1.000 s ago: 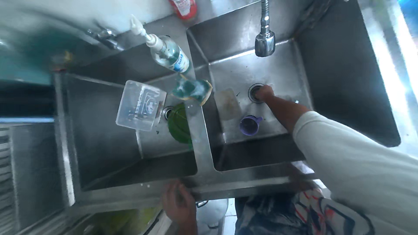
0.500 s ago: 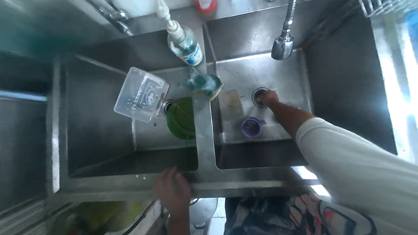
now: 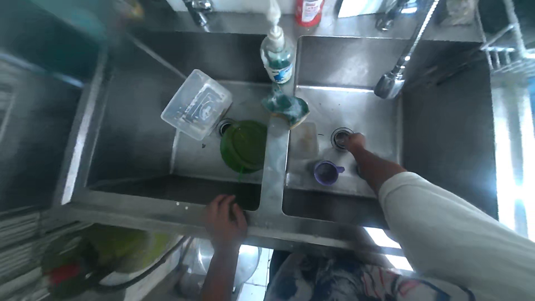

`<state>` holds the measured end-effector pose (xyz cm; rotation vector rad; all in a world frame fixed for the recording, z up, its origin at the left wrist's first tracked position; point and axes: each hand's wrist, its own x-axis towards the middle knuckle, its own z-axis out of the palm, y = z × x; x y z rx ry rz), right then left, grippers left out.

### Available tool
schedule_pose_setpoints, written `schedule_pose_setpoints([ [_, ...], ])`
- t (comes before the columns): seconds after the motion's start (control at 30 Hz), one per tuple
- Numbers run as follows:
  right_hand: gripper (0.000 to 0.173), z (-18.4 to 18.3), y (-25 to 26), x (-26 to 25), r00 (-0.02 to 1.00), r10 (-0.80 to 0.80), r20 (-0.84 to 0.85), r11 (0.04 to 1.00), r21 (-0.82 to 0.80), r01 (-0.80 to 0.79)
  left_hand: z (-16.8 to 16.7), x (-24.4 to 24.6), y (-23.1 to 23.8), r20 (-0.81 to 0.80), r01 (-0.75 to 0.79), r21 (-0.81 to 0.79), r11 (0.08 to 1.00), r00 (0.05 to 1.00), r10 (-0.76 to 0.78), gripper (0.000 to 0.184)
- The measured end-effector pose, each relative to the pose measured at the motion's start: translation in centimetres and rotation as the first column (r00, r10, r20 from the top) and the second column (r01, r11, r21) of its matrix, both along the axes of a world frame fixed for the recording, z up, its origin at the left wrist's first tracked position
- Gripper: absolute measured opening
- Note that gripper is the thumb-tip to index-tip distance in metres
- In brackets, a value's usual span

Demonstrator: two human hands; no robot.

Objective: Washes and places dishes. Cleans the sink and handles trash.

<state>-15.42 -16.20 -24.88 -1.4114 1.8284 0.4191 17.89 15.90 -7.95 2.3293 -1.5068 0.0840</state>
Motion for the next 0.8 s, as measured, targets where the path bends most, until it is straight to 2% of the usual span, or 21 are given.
schedule_pose_setpoints([
  [0.07,0.047,0.3,0.1,0.0,1.000,0.018,0.007,1.000,0.014,-0.018,0.0,0.2,-0.1,-0.007,0.001,0.006,1.000,1.000,-0.001,0.041],
  [0.13,0.044,0.3,0.0,-0.1,0.999,-0.041,0.015,0.998,-0.045,0.041,0.1,0.1,-0.2,-0.006,0.005,-0.007,1.000,1.000,-0.006,0.041],
  [0.23,0.043,0.5,0.3,-0.2,1.000,-0.007,-0.017,1.000,0.005,0.008,0.0,0.1,-0.1,-0.005,0.001,-0.015,1.000,1.000,-0.001,0.041],
  [0.3,0.040,0.4,0.5,-0.2,0.998,-0.060,-0.016,0.997,-0.053,0.059,0.0,0.1,-0.1,-0.008,-0.007,-0.017,1.000,1.000,0.007,0.040],
  [0.4,0.047,0.7,0.7,0.1,0.999,-0.019,-0.028,1.000,0.003,0.019,-0.1,0.2,-0.1,-0.008,-0.008,-0.028,1.000,1.000,0.008,0.039],
  [0.5,0.043,0.6,0.7,0.1,0.996,-0.091,-0.025,0.995,-0.049,0.090,-0.3,0.2,0.0,-0.010,-0.013,-0.032,0.999,1.000,0.012,0.039],
  [0.57,0.047,0.7,0.8,0.1,0.999,-0.030,-0.031,1.000,0.009,0.030,-0.3,0.2,0.0,-0.009,-0.017,-0.025,1.000,1.000,0.017,0.039],
  [0.67,0.042,0.6,1.0,-0.3,0.994,-0.105,-0.006,0.993,-0.061,0.105,-0.4,0.3,0.0,-0.008,-0.010,-0.032,0.999,1.000,0.010,0.039],
  [0.73,0.045,0.7,1.0,-0.4,1.000,-0.023,-0.008,1.000,-0.006,0.023,-0.2,0.3,0.0,-0.009,-0.011,-0.026,1.000,1.000,0.011,0.039],
  [0.8,0.045,0.6,1.1,-0.7,1.000,-0.024,-0.008,0.999,-0.030,0.024,-0.1,0.2,0.0,-0.024,-0.011,-0.014,1.000,1.000,0.010,0.039],
])
